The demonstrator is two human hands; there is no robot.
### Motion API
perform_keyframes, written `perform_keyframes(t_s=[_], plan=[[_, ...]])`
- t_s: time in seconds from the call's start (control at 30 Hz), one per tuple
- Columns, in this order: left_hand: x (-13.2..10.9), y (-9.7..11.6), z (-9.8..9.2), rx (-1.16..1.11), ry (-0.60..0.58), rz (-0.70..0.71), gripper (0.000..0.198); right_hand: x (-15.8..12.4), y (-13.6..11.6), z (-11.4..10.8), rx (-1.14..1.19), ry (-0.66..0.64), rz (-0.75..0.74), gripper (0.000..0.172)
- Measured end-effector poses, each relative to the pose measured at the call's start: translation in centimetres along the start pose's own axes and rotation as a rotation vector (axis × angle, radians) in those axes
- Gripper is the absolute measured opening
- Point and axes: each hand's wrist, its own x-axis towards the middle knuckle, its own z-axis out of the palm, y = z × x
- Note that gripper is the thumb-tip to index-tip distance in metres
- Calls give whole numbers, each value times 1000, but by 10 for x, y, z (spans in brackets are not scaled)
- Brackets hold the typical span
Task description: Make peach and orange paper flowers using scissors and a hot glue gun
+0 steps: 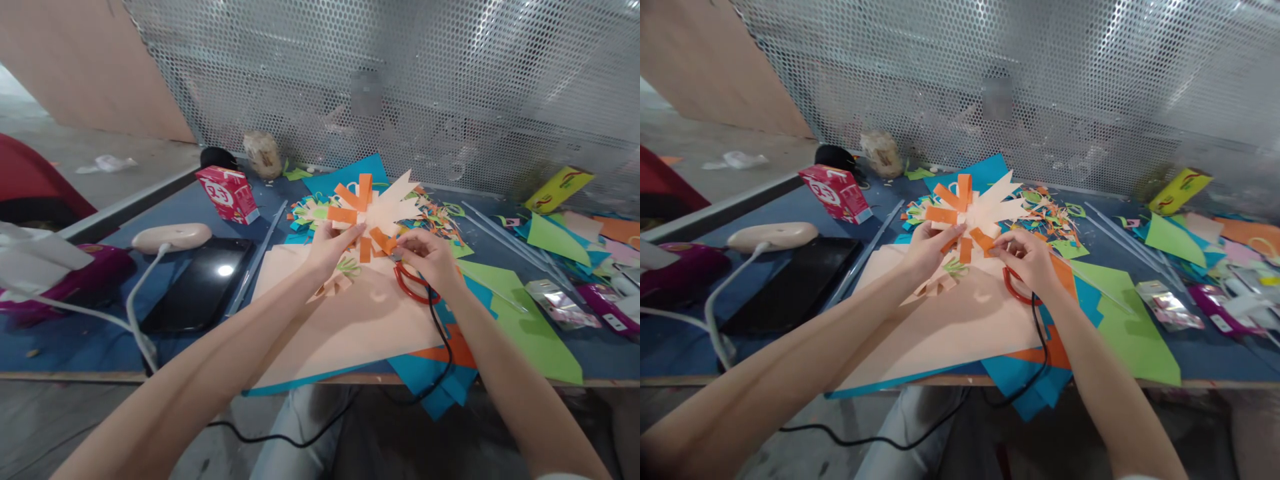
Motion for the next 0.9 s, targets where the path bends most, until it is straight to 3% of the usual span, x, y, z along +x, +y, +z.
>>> perform_keyframes(t_s=[0.47, 0.67, 0.9], plan=[[-5, 0, 4, 44, 8, 28, 28, -1, -4, 10, 2, 51, 70, 24], [-5, -1, 4, 26, -4, 11, 25, -1, -10, 9, 88, -6, 203, 26], [-7, 1, 5, 6, 4, -28, 27, -1, -10, 9, 78, -30, 215, 24]])
